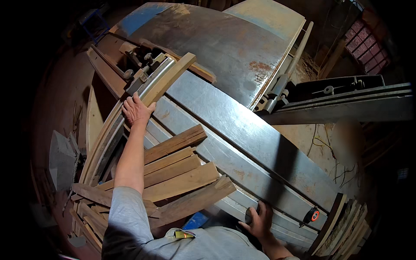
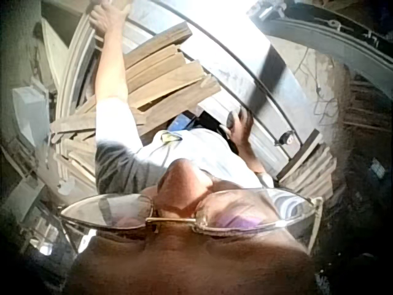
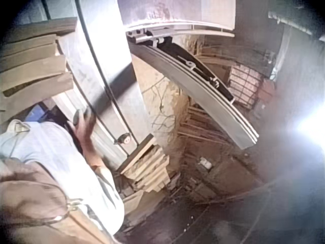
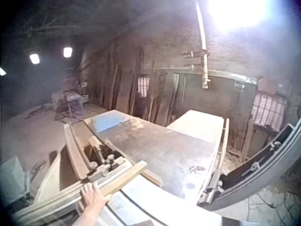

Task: The person sorts through wood strips on a metal table, measuring one strip with a tape measure and moving several others to different sides of the work area.

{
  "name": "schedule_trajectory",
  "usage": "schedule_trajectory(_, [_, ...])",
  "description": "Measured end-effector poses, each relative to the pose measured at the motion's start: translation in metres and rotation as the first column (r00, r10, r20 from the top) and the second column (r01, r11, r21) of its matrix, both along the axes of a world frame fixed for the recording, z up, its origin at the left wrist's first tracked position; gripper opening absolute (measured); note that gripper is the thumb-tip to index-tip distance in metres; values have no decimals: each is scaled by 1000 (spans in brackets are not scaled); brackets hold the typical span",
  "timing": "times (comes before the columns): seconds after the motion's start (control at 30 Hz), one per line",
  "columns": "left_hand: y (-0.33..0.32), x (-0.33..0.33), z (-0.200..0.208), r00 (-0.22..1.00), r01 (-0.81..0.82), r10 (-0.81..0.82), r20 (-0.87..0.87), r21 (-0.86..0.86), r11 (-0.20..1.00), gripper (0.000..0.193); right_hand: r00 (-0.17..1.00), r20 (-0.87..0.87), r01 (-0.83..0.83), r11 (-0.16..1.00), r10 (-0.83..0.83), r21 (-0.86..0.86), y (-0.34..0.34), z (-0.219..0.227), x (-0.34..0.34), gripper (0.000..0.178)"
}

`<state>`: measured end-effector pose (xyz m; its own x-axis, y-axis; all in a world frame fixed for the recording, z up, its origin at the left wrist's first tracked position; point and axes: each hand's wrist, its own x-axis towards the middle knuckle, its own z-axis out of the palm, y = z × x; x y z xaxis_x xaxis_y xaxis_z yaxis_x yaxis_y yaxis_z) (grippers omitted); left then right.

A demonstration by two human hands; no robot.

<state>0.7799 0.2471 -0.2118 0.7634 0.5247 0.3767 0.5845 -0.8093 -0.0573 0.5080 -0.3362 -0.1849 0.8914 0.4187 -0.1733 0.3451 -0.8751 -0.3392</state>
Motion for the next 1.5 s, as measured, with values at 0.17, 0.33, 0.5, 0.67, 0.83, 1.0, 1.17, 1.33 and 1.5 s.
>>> schedule_trajectory(0.17, [-3,1,5,1000,-21,21,3,-8,1000,104,1000,-16,26,1000,-26,2,2,-7,0,77])
schedule_trajectory(0.33, [-6,-1,8,999,-34,34,-1,-17,999,103,1000,4,15,1000,-14,-17,4,-1,2,76])
schedule_trajectory(0.5, [-9,-4,12,999,-49,49,-17,-35,998,104,1000,17,14,1000,-14,-14,1,-6,0,76])
schedule_trajectory(0.67, [-13,-6,21,999,-38,36,-41,-64,997,104,997,80,-2,1000,0,21,-5,-20,-3,79])
schedule_trajectory(0.83, [0,-32,15,984,180,-175,-42,209,961,92,997,81,-13,1000,12,6,-7,-18,-4,82])
schedule_trajectory(1.0, [12,-44,0,888,429,-403,-220,83,899,57,997,78,-16,999,14,28,-9,-27,-3,82])
schedule_trajectory(1.17, [-11,-15,-7,963,189,-115,-244,307,933,20,993,112,-36,999,32,28,-12,-30,-1,79])
schedule_trajectory(1.33, [-23,-8,-6,938,116,5,-345,330,937,22,995,95,-35,999,32,36,-14,-34,-1,79])
schedule_trajectory(1.5, [2,-47,27,941,138,-163,-296,-102,985,30,993,109,-39,998,34,44,-15,-35,-2,81])
